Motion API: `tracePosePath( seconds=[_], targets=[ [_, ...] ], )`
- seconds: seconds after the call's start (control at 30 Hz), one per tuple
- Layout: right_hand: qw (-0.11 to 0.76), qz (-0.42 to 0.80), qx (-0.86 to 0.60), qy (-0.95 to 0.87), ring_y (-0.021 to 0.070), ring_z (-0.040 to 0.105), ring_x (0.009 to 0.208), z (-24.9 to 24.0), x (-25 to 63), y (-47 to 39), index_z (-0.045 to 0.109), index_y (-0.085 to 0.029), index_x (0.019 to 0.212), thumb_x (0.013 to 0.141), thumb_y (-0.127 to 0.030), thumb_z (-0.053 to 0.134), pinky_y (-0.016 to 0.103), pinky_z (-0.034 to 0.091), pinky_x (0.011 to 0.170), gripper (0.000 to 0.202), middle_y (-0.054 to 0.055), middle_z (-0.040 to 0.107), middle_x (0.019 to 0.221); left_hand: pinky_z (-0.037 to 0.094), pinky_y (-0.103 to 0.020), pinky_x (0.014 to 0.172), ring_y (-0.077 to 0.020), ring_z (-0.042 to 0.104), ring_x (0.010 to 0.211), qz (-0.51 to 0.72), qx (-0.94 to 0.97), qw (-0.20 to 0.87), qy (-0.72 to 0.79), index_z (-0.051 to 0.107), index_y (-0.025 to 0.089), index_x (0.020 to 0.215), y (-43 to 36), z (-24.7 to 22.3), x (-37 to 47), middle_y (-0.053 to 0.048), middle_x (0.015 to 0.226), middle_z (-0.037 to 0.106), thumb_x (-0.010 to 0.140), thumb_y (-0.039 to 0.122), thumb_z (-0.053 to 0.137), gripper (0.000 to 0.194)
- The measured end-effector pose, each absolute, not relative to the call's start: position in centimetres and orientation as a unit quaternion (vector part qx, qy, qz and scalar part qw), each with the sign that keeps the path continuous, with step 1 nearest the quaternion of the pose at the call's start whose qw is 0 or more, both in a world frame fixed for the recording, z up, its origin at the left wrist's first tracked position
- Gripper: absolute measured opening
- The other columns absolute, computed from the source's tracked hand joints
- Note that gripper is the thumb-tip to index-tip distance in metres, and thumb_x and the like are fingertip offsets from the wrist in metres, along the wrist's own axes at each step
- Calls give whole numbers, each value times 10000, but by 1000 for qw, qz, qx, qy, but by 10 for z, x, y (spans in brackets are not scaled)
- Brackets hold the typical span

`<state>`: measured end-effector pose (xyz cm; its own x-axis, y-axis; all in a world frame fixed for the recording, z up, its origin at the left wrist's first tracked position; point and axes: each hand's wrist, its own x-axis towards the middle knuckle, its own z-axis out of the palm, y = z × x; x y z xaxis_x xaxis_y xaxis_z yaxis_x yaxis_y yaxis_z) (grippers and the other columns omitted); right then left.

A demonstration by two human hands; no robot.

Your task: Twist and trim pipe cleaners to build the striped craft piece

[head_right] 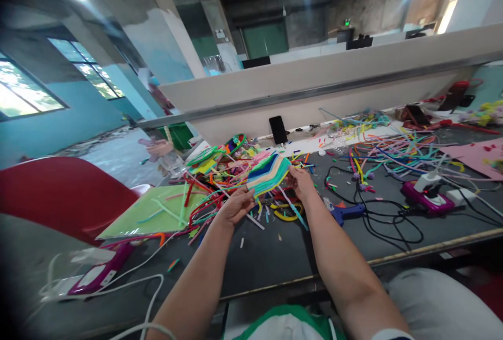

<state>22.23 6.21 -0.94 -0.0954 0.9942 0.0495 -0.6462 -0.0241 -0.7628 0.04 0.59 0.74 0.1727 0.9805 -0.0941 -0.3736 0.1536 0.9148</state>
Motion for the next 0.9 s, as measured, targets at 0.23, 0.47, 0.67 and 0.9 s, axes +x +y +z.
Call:
tracePosePath(
  seconds=[0.23,0.47,0.67,0.9],
  targets=[
    [565,697,-241,-371,147,638,655,6,227,47,657,-194,832,723,-467,692,274,517,629,296,23,699,776,555,-244,611,-115,632,630,577,380,638,340,623,145,1027,5,14,-5,-68,941,690,697,195,738,353],
    [550,686,-165,-446,188,631,991,20,220,27,610,-254,1140,737,-406,679,272,519,739,436,59,648,1180,523,-191,566,-61,532,505,555,248,734,302,619,148,893,-5,20,9,-10,689,598,792,190,626,110],
    [541,691,-117,-465,229,599,1078,15,203,20,639,-221,1079,639,-395,751,319,498,839,486,82,652,1159,530,-203,567,-67,500,473,452,259,817,247,630,128,939,-26,18,49,-19,650,558,835,186,544,147],
    [563,688,-146,-434,157,628,603,15,209,19,660,-174,842,587,-371,784,273,507,615,346,17,695,717,515,-377,840,-222,662,851,407,339,824,201,636,103,1029,-32,4,61,-127,947,689,813,174,568,238]
  ],
)
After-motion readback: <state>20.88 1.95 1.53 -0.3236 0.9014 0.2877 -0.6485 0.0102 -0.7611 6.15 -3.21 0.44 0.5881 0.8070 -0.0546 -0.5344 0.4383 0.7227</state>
